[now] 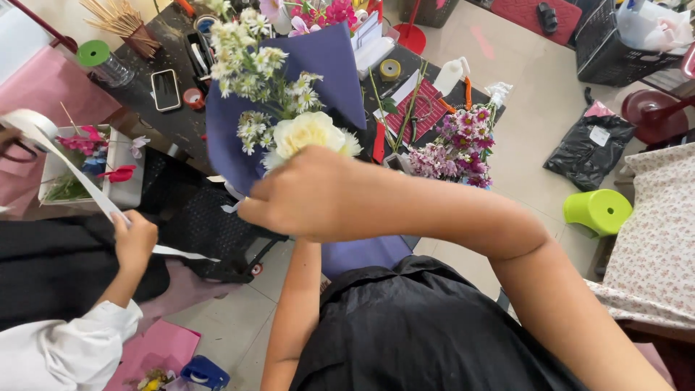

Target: The person wraps a bouquet of white flowers and greenery in purple paper. They fold the paper around the stems, secure it with tape, and trim the excess paper with scissors. The person then adds a second layer of purple paper and secures it with tape.

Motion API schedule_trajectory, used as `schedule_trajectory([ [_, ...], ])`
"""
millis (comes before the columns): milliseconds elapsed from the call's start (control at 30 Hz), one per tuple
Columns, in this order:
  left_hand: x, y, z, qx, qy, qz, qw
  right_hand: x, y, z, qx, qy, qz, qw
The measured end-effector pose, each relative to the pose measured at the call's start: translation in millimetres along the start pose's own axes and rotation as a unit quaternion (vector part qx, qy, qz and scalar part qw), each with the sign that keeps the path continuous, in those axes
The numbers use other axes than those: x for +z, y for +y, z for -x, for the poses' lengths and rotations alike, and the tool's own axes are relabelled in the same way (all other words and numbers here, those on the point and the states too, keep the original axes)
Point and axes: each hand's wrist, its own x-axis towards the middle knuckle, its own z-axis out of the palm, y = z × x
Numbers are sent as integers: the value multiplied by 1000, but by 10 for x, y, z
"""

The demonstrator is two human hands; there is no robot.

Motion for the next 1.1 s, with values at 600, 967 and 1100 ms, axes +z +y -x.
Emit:
schedule_trajectory([
  [600,708,663,-549,-20,-27,3,999,524,572,-806,-113,-17,191,975],
  [967,239,481,-560,21,127,216,968,-883,409,-233,-75,78,71,992],
  [1100,138,455,-483,18,191,193,962,-558,555,251,26,22,3,999],
])
